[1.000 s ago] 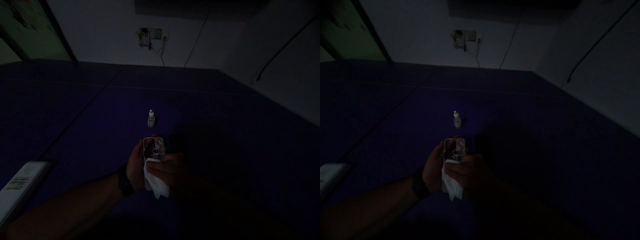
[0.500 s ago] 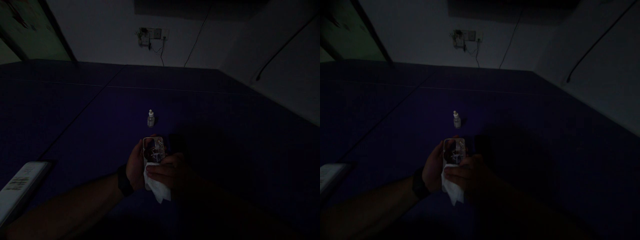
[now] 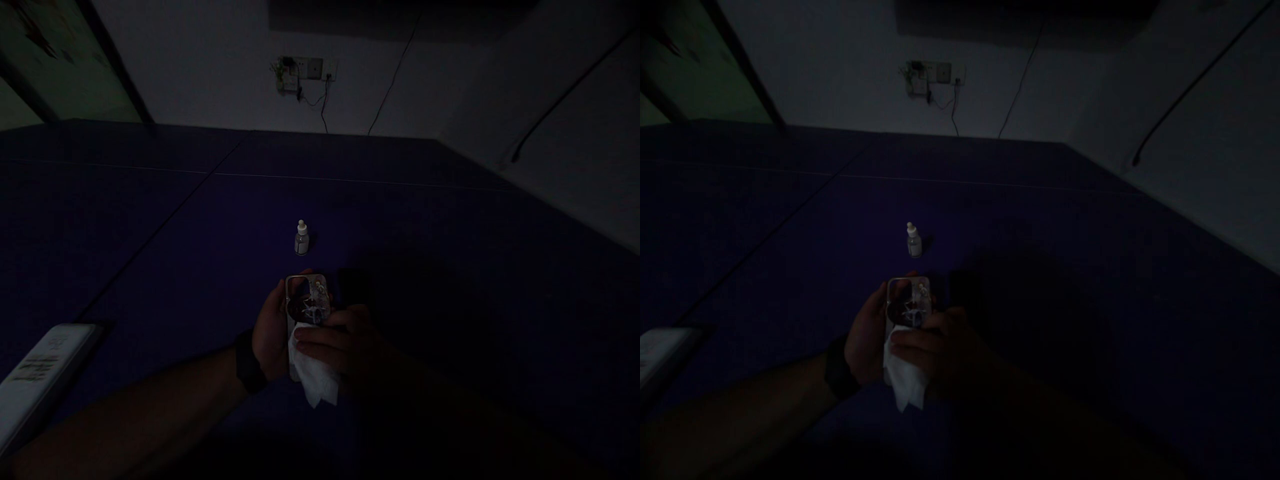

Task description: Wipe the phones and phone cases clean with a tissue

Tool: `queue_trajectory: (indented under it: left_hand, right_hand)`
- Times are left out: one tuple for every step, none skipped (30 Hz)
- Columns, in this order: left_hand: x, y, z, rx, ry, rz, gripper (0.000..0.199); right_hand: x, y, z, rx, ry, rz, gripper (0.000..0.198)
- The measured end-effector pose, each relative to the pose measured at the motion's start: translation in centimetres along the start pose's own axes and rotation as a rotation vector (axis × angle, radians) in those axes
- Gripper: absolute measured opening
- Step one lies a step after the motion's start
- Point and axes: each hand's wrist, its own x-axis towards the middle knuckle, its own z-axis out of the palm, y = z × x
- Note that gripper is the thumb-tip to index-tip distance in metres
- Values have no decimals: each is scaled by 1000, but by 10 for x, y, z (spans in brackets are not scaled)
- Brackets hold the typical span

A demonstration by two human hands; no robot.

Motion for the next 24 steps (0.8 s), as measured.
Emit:
queue_trajectory:
  left_hand:
    - [0,0,0,-3,-15,-18,33]
    - [0,0,0,-6,-27,-30,34]
    - [0,0,-1,-7,-36,-27,34]
    - [0,0,-2,-2,-39,-18,35]
    - [1,0,-3,6,-39,-9,36]
    - [2,1,-5,16,-35,-5,36]
    - [2,1,-6,25,-31,-6,37]
    - [2,1,-7,32,-27,-8,37]
    - [3,1,-7,37,-23,-10,37]
    - [2,1,-7,38,-20,-5,37]
    - [2,1,-6,38,-17,6,36]
    - [1,1,-5,36,-16,13,36]
    - [1,0,-4,36,-16,16,36]
    - [0,0,-3,37,-17,18,37]
    - [0,0,-2,39,-18,19,38]
    - [-1,-1,-1,44,-23,20,38]
    - [-1,-1,-1,50,-29,19,40]
    - [-1,-1,-2,54,-37,20,41]
    - [0,-1,-3,57,-41,23,42]
    - [0,0,-4,58,-41,23,42]
    - [1,0,-5,58,-42,16,43]
    - [1,1,-6,57,-42,3,44]
    - [1,1,-6,55,-42,-7,44]
    - [1,1,-6,52,-42,-10,45]
  right_hand:
    - [-1,1,-1,-7,9,12,45]
    - [-1,1,-2,-17,18,35,45]
    - [-1,1,-3,-30,19,63,46]
    - [-1,0,-3,-44,17,85,48]
    - [0,-1,-2,-56,10,95,50]
    - [1,-2,-2,-61,-5,86,52]
    - [2,-3,-1,-59,-29,60,54]
    - [3,-4,0,-50,-54,26,55]
    - [3,-4,1,-36,-70,-7,54]
    - [2,-4,1,-18,-76,-35,53]
    - [1,-3,0,1,-70,-58,51]
    - [0,-2,-1,19,-49,-77,49]
    - [-2,0,-3,35,-20,-94,48]
    - [-4,2,-6,47,11,-105,47]
    - [-6,3,-8,50,39,-107,46]
    - [-7,5,-10,48,60,-99,44]
    - [-7,6,-12,42,72,-82,42]
    - [-7,6,-12,34,77,-64,41]
    - [-6,6,-12,21,74,-47,42]
    - [-4,5,-11,7,68,-37,44]
    - [-2,3,-9,-6,53,-36,46]
    - [0,1,-7,-10,38,-42,47]
    - [1,-1,-6,-3,29,-56,48]
    - [2,-3,-4,18,20,-79,47]
